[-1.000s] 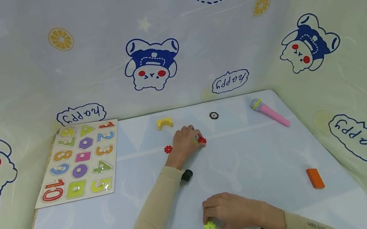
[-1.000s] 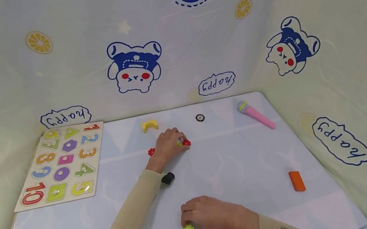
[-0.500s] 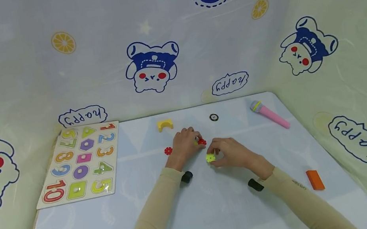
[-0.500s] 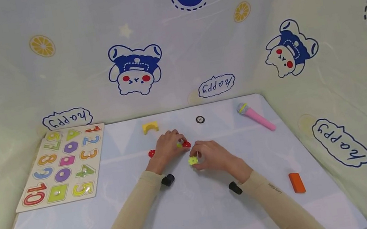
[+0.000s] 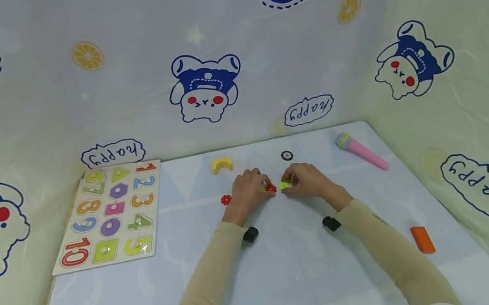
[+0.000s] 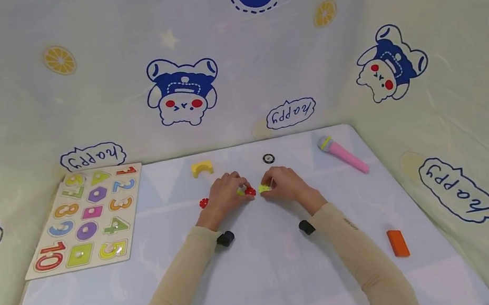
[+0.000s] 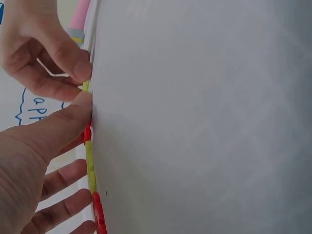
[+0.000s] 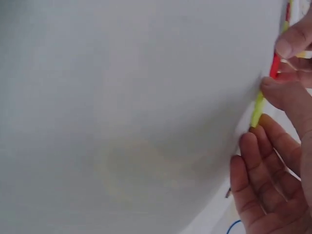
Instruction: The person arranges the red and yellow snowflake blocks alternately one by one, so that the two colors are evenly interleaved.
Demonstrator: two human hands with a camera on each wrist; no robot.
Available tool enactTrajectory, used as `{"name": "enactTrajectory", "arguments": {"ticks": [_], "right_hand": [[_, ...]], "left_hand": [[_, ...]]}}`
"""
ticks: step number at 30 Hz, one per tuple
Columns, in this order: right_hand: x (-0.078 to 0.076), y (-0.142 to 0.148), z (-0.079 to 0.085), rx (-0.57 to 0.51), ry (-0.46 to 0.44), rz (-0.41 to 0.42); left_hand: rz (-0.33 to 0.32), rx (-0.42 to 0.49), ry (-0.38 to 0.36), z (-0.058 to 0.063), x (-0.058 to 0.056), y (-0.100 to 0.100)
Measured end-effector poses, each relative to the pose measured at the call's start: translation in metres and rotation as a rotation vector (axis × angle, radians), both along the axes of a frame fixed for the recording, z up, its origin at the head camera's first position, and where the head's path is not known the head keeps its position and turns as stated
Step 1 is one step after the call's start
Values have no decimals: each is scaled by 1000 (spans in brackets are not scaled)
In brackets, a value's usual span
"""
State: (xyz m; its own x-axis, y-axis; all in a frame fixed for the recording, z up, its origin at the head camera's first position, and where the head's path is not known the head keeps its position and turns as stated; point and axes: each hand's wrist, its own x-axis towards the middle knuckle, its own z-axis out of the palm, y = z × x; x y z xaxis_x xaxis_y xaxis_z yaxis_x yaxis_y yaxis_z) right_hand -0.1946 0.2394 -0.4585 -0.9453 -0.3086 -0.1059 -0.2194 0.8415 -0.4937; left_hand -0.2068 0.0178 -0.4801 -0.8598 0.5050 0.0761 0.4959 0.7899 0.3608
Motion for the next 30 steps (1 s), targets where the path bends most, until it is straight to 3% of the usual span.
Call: {"name": "enactTrajectory", "arguments": {"ticks": [20, 26, 30], "right_hand": [[-4, -12, 1, -33, -69, -16], [-7, -12, -2, -40, -55, -1], [-5, -10, -3, -42, -31, 11]], "left_hand": [[14, 8, -1, 0, 2, -5], [21, 16, 4, 0, 2, -6], [21, -5, -31, 2, 2, -4]]}}
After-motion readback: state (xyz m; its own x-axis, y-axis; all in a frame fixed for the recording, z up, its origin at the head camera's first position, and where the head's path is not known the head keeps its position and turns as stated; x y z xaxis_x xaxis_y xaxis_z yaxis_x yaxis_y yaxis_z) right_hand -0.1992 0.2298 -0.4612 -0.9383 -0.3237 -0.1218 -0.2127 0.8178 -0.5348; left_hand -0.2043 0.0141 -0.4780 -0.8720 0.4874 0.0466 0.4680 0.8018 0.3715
